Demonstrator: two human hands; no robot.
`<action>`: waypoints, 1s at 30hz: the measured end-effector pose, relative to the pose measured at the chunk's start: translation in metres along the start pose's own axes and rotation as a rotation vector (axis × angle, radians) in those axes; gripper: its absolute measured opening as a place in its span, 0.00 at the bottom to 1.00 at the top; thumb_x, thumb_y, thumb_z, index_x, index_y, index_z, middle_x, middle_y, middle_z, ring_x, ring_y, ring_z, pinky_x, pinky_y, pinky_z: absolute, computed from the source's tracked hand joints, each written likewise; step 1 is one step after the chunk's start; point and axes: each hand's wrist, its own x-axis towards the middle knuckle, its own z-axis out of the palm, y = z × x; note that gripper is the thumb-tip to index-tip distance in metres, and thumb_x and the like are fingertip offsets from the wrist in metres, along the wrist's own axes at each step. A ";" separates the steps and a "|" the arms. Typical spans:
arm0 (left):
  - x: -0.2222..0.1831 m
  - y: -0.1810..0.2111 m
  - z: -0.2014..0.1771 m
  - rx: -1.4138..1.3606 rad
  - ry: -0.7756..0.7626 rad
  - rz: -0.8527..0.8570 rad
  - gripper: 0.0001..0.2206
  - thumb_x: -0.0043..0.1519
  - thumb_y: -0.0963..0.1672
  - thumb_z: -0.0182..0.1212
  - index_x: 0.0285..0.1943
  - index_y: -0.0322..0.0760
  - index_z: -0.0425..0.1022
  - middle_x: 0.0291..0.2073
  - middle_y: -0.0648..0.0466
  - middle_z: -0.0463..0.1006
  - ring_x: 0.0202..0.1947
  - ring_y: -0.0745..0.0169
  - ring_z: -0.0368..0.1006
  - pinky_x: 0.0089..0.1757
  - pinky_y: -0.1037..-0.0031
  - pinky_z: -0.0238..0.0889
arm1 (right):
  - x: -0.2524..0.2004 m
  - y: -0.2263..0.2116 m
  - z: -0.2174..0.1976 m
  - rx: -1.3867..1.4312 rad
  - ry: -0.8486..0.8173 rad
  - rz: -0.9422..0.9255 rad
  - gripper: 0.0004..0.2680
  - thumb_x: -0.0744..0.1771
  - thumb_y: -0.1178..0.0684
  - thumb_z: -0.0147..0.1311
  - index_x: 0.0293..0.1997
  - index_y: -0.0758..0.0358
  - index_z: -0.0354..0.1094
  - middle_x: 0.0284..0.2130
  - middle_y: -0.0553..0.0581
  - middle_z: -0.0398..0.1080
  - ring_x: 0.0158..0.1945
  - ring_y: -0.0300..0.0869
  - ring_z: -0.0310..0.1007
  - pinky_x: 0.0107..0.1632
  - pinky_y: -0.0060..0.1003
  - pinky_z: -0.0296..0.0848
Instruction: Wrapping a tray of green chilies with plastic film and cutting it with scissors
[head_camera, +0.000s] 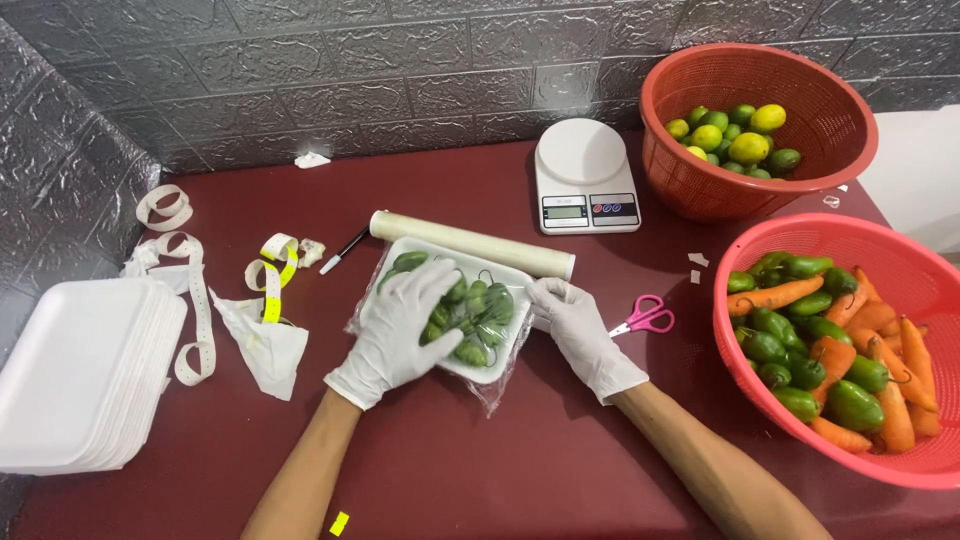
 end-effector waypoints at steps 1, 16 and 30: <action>0.000 -0.006 0.001 0.001 0.000 0.001 0.36 0.56 0.57 0.58 0.73 0.44 0.60 0.68 0.52 0.63 0.70 0.56 0.56 0.64 0.60 0.48 | 0.002 0.002 -0.001 0.001 -0.001 -0.001 0.07 0.65 0.51 0.66 0.35 0.60 0.71 0.23 0.45 0.65 0.26 0.28 0.66 0.41 0.31 0.78; 0.002 -0.022 0.005 0.018 0.203 -0.128 0.20 0.62 0.51 0.58 0.63 0.52 0.71 0.57 0.64 0.73 0.60 0.67 0.68 0.58 0.66 0.55 | -0.007 -0.004 0.001 -0.226 -0.108 0.091 0.06 0.65 0.53 0.64 0.36 0.63 0.73 0.24 0.48 0.66 0.29 0.31 0.69 0.41 0.29 0.77; 0.126 -0.024 0.019 0.004 -0.709 -0.235 0.30 0.49 0.50 0.74 0.63 0.58 0.71 0.52 0.54 0.80 0.59 0.52 0.73 0.60 0.59 0.62 | 0.007 0.009 -0.005 -0.241 -0.136 0.069 0.06 0.63 0.51 0.66 0.35 0.60 0.76 0.27 0.50 0.73 0.32 0.32 0.72 0.43 0.28 0.79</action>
